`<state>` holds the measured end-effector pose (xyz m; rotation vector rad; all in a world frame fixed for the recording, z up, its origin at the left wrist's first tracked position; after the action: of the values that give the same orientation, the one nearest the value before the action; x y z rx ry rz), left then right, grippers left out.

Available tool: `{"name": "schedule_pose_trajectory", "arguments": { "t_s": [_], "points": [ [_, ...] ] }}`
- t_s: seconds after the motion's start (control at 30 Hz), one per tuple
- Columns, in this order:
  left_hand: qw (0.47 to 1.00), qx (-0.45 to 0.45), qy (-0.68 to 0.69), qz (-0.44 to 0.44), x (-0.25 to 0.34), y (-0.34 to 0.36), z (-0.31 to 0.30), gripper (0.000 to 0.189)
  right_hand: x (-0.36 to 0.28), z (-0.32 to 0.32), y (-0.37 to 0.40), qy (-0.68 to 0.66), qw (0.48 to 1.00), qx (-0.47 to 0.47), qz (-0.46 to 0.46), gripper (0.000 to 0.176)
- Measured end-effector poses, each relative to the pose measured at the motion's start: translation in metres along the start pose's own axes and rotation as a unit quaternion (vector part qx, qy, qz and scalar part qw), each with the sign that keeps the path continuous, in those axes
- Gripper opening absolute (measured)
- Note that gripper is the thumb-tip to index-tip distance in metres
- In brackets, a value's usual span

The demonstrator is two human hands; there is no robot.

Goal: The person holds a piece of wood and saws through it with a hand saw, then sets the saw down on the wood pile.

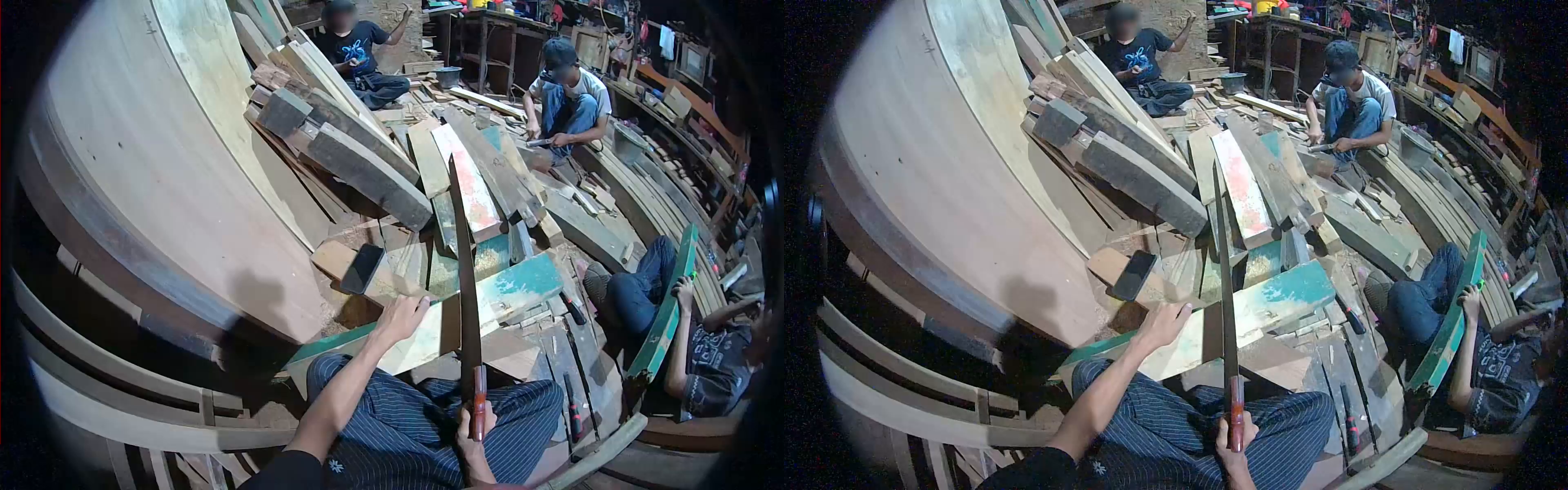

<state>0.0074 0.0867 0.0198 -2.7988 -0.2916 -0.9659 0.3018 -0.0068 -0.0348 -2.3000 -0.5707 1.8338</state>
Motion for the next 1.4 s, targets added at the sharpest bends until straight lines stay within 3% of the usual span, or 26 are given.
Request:
{"name": "schedule_pose_trajectory", "arguments": {
  "t_s": [0.37,0.47,0.67,0.97,1.07,1.17,1.27,1.4],
  "points": [
    [1.000,-0.003,-0.004,0.004,-0.005,-0.002,0.005,0.044,-0.012,-0.001,-0.003,0.020,0.998,0.007,-0.054,0.019],
    [1.000,0.003,0.006,0.006,0.000,0.000,0.001,0.043,0.005,0.001,0.002,0.008,1.000,-0.013,-0.009,0.020],
    [1.000,0.007,-0.006,-0.002,-0.004,-0.001,0.003,0.042,-0.003,-0.001,-0.001,0.015,1.000,0.007,-0.003,0.014],
    [1.000,-0.002,-0.003,-0.004,-0.007,-0.002,0.006,0.041,-0.001,-0.001,0.001,0.040,0.999,0.001,-0.035,0.027],
    [1.000,0.010,-0.005,0.001,-0.004,-0.002,0.004,0.040,-0.003,-0.001,-0.001,-0.003,1.000,0.010,0.000,0.013],
    [1.000,0.009,-0.002,-0.003,-0.006,-0.001,0.005,0.039,0.003,0.000,0.002,-0.009,1.000,0.007,0.005,0.013],
    [1.000,0.011,0.005,0.002,-0.003,-0.001,0.002,0.040,0.003,0.000,0.001,0.006,0.999,0.017,-0.029,0.029],
    [1.000,-0.013,-0.017,-0.018,-0.008,-0.002,0.007,0.042,0.005,0.001,0.001,-0.016,1.000,0.009,0.018,0.011]
  ]
}}
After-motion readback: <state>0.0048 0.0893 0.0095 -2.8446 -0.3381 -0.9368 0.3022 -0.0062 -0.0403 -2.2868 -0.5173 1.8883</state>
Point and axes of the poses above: each hand's wrist, its own y-axis away from the middle knuckle, its own z-axis out of the palm, x = y × z, the point moved 9 cm from there along -y, towards the middle knuckle, and after that the axes turned 3 degrees about -x, right-handed, at the moved point
